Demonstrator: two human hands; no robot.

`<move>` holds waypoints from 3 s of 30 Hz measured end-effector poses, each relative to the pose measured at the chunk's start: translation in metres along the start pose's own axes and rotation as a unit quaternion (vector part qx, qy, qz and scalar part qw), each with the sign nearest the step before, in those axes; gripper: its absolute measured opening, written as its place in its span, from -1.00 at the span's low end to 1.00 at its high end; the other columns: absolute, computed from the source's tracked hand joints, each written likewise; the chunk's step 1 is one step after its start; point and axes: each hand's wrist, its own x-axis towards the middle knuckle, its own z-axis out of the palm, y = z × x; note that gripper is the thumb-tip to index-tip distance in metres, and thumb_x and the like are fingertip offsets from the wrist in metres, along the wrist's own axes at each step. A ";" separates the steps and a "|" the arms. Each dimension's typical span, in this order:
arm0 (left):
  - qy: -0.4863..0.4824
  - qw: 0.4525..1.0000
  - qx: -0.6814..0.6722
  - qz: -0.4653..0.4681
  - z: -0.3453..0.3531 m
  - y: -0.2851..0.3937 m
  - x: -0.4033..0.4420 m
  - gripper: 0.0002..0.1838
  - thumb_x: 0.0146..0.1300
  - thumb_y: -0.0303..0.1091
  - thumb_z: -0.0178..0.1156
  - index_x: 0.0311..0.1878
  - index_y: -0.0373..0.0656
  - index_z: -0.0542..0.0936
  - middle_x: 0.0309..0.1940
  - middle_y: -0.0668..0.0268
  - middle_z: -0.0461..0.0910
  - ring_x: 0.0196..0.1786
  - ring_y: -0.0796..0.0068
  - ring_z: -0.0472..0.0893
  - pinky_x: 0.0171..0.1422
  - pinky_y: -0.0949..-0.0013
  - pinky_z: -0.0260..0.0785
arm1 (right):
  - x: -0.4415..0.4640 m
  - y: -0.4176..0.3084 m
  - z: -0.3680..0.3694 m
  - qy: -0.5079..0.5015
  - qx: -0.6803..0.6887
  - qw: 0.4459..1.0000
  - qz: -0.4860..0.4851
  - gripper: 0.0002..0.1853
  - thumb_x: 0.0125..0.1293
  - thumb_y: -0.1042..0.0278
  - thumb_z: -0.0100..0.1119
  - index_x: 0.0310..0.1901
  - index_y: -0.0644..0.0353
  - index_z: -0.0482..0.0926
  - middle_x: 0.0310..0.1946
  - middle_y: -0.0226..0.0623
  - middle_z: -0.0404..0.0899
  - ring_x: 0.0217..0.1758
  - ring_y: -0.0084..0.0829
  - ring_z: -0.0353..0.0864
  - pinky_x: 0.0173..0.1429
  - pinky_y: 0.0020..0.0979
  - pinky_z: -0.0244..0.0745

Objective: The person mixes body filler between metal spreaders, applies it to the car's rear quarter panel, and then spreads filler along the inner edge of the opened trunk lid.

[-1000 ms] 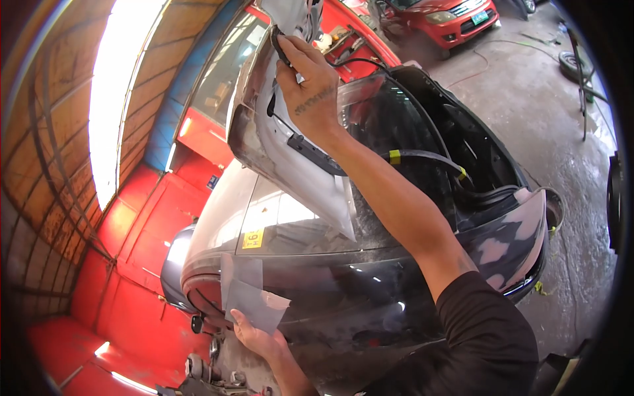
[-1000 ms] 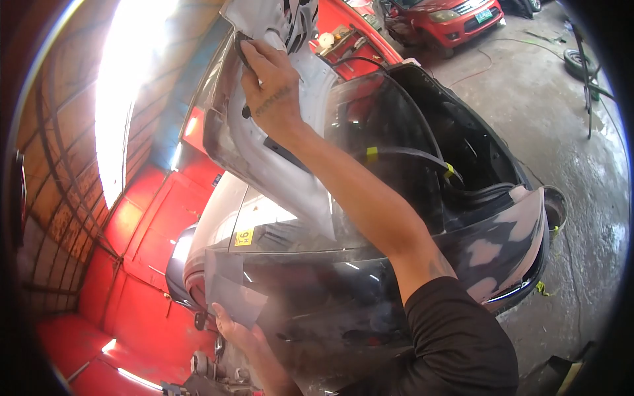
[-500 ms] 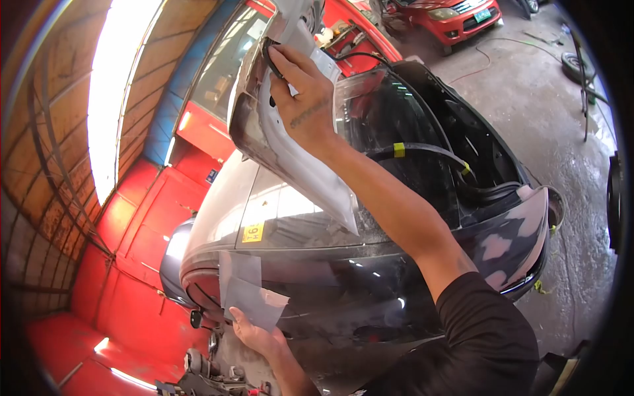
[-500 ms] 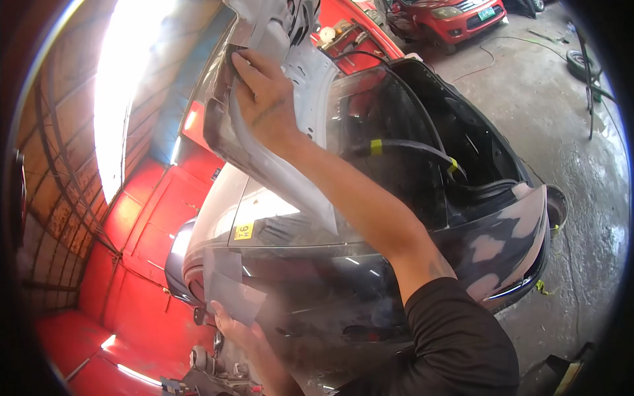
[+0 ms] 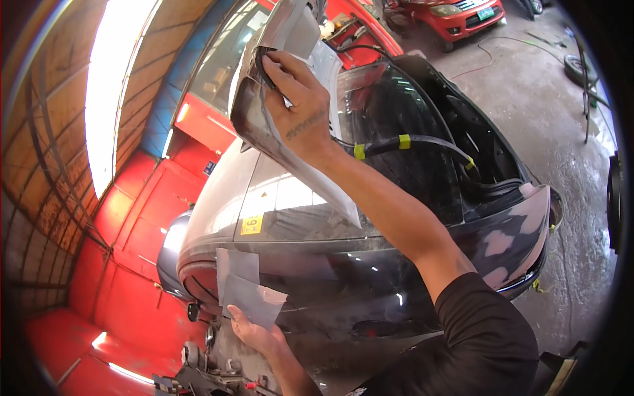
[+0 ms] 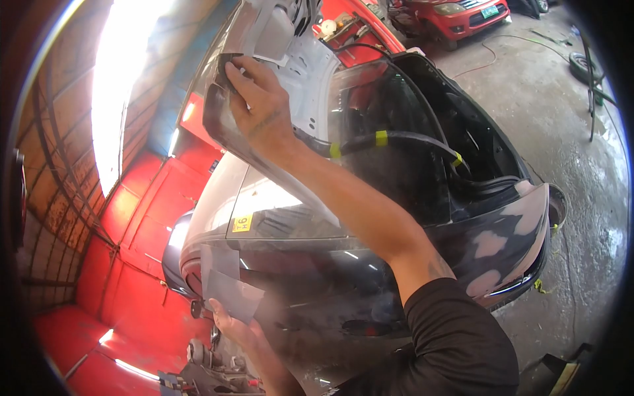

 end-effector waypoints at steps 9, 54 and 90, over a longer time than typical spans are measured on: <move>0.019 1.000 -0.002 -0.002 -0.001 -0.001 0.002 -0.43 0.56 -0.02 0.20 0.22 -0.46 0.48 0.16 -0.01 0.58 0.18 0.14 0.63 0.30 0.06 0.53 | -0.021 -0.004 0.003 -0.034 -0.007 0.999 0.008 -0.51 0.22 0.72 0.24 0.22 0.27 0.67 0.22 -0.14 0.63 0.05 -0.22 0.73 0.03 -0.36 0.64; -0.007 1.000 -0.013 0.002 0.000 -0.007 0.002 -0.44 0.60 -0.01 0.13 0.21 -0.46 0.53 0.16 0.03 0.61 0.18 0.18 0.63 0.33 0.13 0.48 | 0.058 0.019 -0.009 0.052 -0.018 0.999 0.000 -0.60 0.30 0.57 0.29 0.19 0.35 0.66 0.16 -0.13 0.66 0.03 -0.30 0.73 0.03 -0.35 0.63; 0.032 0.999 -0.017 -0.006 0.007 -0.004 0.008 -0.42 0.55 0.00 0.21 0.20 -0.46 0.47 0.15 0.01 0.57 0.20 0.14 0.62 0.34 0.06 0.51 | -0.017 0.001 0.001 -0.048 0.004 0.999 -0.020 -0.51 0.17 0.78 0.21 0.17 0.30 0.67 0.12 -0.10 0.62 0.03 -0.21 0.72 0.05 -0.36 0.63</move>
